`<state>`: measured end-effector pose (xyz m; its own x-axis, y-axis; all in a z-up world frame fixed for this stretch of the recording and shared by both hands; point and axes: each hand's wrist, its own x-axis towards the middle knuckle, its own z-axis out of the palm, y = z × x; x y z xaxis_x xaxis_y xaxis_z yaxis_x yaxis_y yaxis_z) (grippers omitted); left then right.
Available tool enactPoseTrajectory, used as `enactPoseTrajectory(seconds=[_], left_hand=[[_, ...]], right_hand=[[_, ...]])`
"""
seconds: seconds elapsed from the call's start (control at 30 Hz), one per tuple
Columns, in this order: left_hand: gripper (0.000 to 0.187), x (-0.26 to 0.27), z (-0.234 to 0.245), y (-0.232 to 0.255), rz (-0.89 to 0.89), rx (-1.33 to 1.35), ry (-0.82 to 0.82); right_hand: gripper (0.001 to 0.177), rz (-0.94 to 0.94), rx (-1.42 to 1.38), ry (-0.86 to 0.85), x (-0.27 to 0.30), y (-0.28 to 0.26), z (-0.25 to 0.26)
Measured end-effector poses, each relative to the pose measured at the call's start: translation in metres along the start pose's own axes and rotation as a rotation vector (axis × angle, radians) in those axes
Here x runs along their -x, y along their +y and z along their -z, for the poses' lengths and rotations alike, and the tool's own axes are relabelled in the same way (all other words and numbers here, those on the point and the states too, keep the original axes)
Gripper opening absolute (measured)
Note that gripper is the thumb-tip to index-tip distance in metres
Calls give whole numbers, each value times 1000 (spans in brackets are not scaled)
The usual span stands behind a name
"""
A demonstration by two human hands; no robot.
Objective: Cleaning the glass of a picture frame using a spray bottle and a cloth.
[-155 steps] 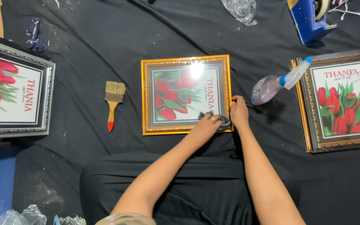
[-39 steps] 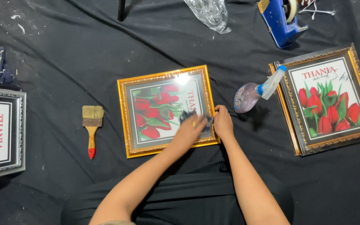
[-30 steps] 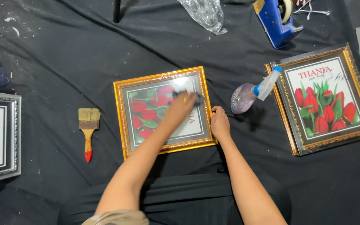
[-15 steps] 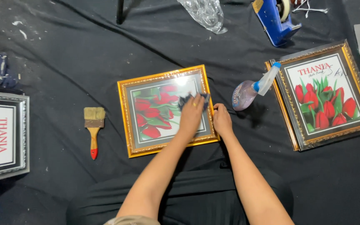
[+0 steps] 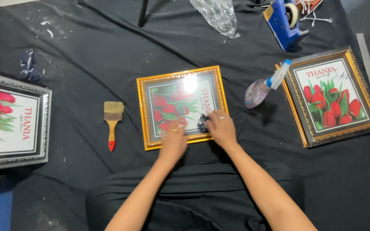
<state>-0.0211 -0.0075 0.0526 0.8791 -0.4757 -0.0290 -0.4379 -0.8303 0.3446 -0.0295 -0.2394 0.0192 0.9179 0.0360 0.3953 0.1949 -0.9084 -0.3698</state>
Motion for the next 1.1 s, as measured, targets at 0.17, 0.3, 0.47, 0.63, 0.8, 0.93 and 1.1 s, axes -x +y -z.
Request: enactPoseTrajectory(seconds=[0.17,0.3,0.47,0.63,0.8,0.93,1.1], left_hand=[[62,39,-15,-81,341,39,-29],[68,51,-26,-92,605,369,-74],[67,46,-43,-99,744,463,71],[66,42,-39,-89,842,459,95],[62,45,-41,-102,867,514,83],[60,47,-24,-92,870,535,76],[54,46,-29,-97,907,563,113]], right_hand=[[46,48,139,-298,36,-19,-33],[41,83,238,-184,32,5,-13],[47,-297,293,-254,50,-8,-31],[50,-164,485,-101,45,-98,-74],[54,196,48,-289,46,-141,-81],[48,148,-73,-242,41,-102,-30],[43,-606,256,-207,71,-31,-36]])
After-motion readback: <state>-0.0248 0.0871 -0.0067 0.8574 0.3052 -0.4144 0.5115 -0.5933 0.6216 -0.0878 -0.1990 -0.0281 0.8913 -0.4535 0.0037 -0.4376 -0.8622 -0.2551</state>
